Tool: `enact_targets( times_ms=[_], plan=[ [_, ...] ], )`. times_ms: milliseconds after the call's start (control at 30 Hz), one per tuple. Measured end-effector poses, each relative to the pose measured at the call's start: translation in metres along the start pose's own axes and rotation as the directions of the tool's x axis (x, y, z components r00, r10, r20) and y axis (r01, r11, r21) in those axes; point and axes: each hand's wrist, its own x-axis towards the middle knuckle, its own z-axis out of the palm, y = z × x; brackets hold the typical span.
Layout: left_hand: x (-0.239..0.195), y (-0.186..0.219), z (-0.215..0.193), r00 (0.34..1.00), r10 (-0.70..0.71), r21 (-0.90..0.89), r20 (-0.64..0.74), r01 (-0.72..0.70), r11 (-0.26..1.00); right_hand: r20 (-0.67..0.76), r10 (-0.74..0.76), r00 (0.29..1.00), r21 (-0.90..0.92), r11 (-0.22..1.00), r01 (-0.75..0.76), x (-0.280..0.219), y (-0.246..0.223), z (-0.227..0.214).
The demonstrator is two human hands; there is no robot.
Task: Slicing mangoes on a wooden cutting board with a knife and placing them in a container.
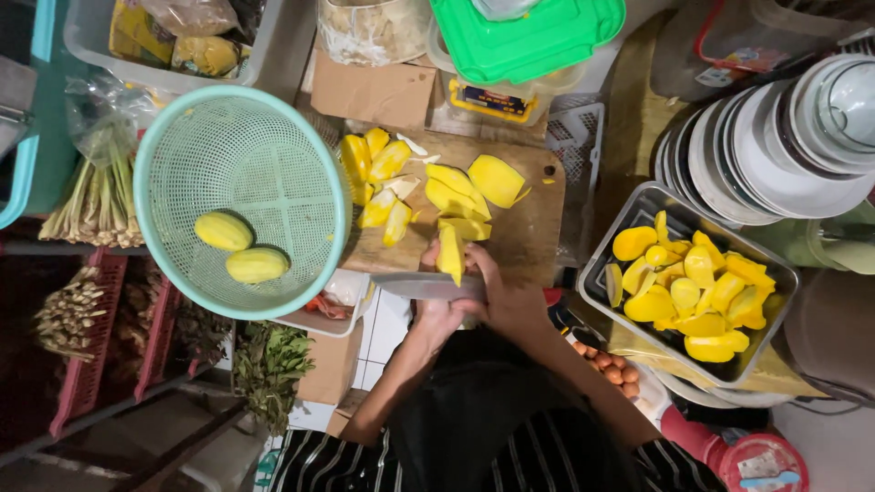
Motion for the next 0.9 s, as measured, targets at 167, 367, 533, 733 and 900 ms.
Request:
enact_targets(
  times_ms=[167, 367, 533, 733, 900],
  plan=[
    [0.017, -0.013, -0.008, 0.999, 0.045, 0.103, 0.015, -0.047, 0.994, 0.084, 0.119, 0.989, 0.067, 0.99, -0.125, 0.008, -0.002, -0.02],
    [0.021, -0.017, -0.014, 0.998, -0.042, 0.157, -0.042, 0.048, 0.987, 0.076, 0.139, 0.987, 0.08, 0.986, -0.145, 0.016, -0.002, -0.024],
    [0.01, -0.009, -0.01, 0.999, -0.046, 0.282, -0.02, 0.05, 0.958, -0.051, 0.069, 0.996, 0.019, 0.997, -0.068, 0.029, -0.004, -0.025],
    [0.02, 0.002, -0.024, 0.993, -0.107, 0.345, 0.04, 0.087, 0.934, -0.038, -0.039, 0.999, -0.11, 0.993, 0.034, 0.024, 0.012, -0.029],
    [-0.002, 0.015, 0.006, 0.998, -0.018, 0.27, -0.059, 0.033, 0.962, -0.059, -0.062, 0.996, -0.02, 0.998, 0.061, 0.017, 0.024, -0.019]
  ],
)
